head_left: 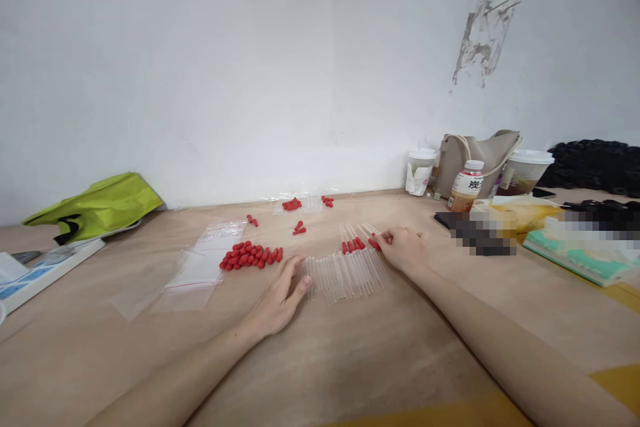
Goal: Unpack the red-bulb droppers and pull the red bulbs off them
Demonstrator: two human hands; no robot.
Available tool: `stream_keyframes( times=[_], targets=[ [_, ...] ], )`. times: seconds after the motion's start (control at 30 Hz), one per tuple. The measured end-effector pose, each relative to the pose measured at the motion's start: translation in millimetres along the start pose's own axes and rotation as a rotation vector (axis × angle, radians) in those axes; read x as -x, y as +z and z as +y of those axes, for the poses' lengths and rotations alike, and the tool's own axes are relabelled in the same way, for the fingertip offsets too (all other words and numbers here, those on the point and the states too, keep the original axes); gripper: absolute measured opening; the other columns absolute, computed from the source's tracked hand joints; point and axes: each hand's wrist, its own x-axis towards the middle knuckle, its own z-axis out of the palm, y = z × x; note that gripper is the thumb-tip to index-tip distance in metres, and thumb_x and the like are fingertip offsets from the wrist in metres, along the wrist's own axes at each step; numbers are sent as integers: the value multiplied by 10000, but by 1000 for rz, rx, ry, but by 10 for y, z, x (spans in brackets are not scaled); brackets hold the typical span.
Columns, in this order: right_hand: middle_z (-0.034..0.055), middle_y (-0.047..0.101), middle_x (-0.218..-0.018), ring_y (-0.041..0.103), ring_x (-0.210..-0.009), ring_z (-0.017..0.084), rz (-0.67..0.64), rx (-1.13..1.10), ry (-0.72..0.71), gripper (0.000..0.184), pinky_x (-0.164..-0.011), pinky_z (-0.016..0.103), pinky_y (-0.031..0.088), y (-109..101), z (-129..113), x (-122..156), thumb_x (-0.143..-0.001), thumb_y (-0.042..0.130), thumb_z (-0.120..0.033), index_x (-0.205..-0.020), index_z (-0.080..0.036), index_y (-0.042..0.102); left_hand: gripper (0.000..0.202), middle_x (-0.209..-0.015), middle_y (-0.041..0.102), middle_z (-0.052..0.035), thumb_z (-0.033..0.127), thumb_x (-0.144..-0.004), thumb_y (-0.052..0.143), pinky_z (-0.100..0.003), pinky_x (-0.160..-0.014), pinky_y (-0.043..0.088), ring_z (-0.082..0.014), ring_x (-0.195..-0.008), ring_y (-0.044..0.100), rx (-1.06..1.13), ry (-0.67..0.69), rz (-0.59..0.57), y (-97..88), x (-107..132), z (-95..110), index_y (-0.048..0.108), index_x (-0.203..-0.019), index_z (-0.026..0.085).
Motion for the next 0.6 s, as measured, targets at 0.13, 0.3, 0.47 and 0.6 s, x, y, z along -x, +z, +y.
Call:
stream_keyframes(
  times=[0.13, 0.3, 0.47, 0.6],
  targets=[
    [7, 616, -679, 526, -746, 160, 91, -139, -158, 277, -678, 300, 225, -61, -76, 81, -795, 458, -403, -706, -219, 644, 327, -1231, 434, -87, 307, -886, 365, -416, -963, 356, -216, -1160, 397, -137, 63, 112, -41, -31, -21, 394, -1201, 225],
    [0, 614, -710, 511, -713, 127, 59, -298, -482, 199, -708, 284, 235, -127, -297, 324, -824, 484, -337, -776, -218, 636, 359, -1231, 454, -107, 272, -852, 435, -444, -966, 308, -246, -1166, 378, -444, 287, 262, -141, -90, -81, 448, -1206, 216],
    [-6, 602, -699, 480, -727, 135, 22, -407, -636, 143, -739, 301, 225, -121, -494, 530, -815, 519, -309, -773, -222, 625, 289, -1086, 604, -40, 238, -840, 477, -456, -943, 254, -229, -1059, 473, -628, 428, 269, -151, -92, -102, 539, -1120, 274],
    [-8, 590, -685, 467, -710, 131, 9, -424, -675, 148, -735, 305, 227, -104, -558, 592, -820, 512, -310, -772, -218, 617, 226, -892, 678, -7, 228, -848, 475, -423, -851, 283, -190, -845, 546, -632, 452, 249, -75, -102, -65, 588, -1039, 270]
  ],
)
